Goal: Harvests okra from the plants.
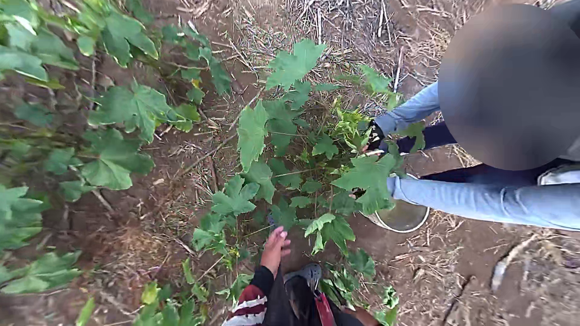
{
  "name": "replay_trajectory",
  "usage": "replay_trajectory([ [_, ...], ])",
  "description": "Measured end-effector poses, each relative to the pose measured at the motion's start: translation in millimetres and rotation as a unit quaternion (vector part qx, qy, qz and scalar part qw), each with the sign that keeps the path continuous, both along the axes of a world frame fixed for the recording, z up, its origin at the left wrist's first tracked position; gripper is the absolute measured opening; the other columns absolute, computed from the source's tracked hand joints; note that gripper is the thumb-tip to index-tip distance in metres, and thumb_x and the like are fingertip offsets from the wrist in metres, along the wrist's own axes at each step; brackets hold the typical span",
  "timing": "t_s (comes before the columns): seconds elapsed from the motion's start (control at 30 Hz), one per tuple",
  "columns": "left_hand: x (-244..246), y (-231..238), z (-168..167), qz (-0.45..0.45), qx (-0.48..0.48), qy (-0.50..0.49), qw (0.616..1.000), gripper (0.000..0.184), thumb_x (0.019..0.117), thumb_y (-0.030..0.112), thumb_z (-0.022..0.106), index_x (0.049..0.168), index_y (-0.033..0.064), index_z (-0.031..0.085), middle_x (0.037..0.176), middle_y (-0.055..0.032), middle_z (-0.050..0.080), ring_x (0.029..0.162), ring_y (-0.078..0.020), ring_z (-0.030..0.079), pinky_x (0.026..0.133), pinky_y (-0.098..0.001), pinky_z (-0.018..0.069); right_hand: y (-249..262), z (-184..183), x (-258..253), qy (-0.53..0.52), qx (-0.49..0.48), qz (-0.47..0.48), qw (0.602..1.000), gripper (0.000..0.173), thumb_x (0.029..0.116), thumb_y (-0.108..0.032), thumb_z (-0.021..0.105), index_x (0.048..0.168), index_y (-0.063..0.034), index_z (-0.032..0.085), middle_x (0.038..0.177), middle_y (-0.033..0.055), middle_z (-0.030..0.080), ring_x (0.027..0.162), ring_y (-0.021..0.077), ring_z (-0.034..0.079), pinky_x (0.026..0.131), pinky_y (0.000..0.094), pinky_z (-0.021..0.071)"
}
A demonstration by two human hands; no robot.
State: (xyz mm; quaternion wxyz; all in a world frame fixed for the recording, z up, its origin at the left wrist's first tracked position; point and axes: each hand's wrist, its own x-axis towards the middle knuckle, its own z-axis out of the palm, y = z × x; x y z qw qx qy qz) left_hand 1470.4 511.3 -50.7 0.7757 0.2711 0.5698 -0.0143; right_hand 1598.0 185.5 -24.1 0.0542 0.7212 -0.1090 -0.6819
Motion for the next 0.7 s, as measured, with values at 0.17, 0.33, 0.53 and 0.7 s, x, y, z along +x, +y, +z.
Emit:
replay_trajectory([
  [0.17,73.6,38.2,38.4,-0.110,0.101,-0.183,0.972,0.066,0.1004,0.033,0.057,0.158,0.0086,0.037,0.161,-0.0118,0.041,0.138,-0.0269,0.053,0.109,-0.0489,0.0501,-8.0,-22.4,8.2,-0.009,-0.002,0.014,1.000,0.057,0.1039,-0.047,0.058,0.130,0.0035,0.064,0.125,0.0256,0.068,0.122,0.0370,0.064,0.109,0.0551,0.0456],
  [0.33,164.9,34.8,62.4,-0.208,0.224,-0.227,0.925,0.082,0.0915,0.029,0.076,0.161,0.0161,0.035,0.172,-0.0130,0.012,0.152,-0.0300,0.034,0.115,-0.0519,0.0447,12.0,-14.3,7.7,-0.037,-0.030,-0.022,0.999,0.050,0.1035,-0.042,0.062,0.125,0.0028,0.066,0.109,0.0209,0.070,0.099,0.0289,0.067,0.093,0.0494,0.0526],
  [0.53,240.5,9.5,84.5,-0.330,0.298,-0.301,0.843,0.080,0.0913,0.033,0.077,0.158,0.0108,0.040,0.170,-0.0117,0.023,0.155,-0.0290,0.027,0.125,-0.0478,0.0321,25.7,-4.9,10.5,-0.014,-0.053,-0.063,0.997,0.050,0.1062,-0.042,0.056,0.129,0.0020,0.060,0.090,0.0145,0.066,0.074,0.0211,0.062,0.073,0.0421,0.0545],
  [0.7,250.0,-15.2,93.4,-0.365,0.282,-0.333,0.822,0.085,0.0933,0.034,0.074,0.161,0.0046,0.031,0.171,-0.0130,0.018,0.158,-0.0299,0.019,0.128,-0.0453,0.0253,21.3,-6.1,2.1,-0.003,-0.042,-0.057,0.997,0.048,0.1066,-0.044,0.053,0.123,0.0005,0.061,0.085,0.0129,0.067,0.069,0.0208,0.063,0.066,0.0404,0.0549],
])
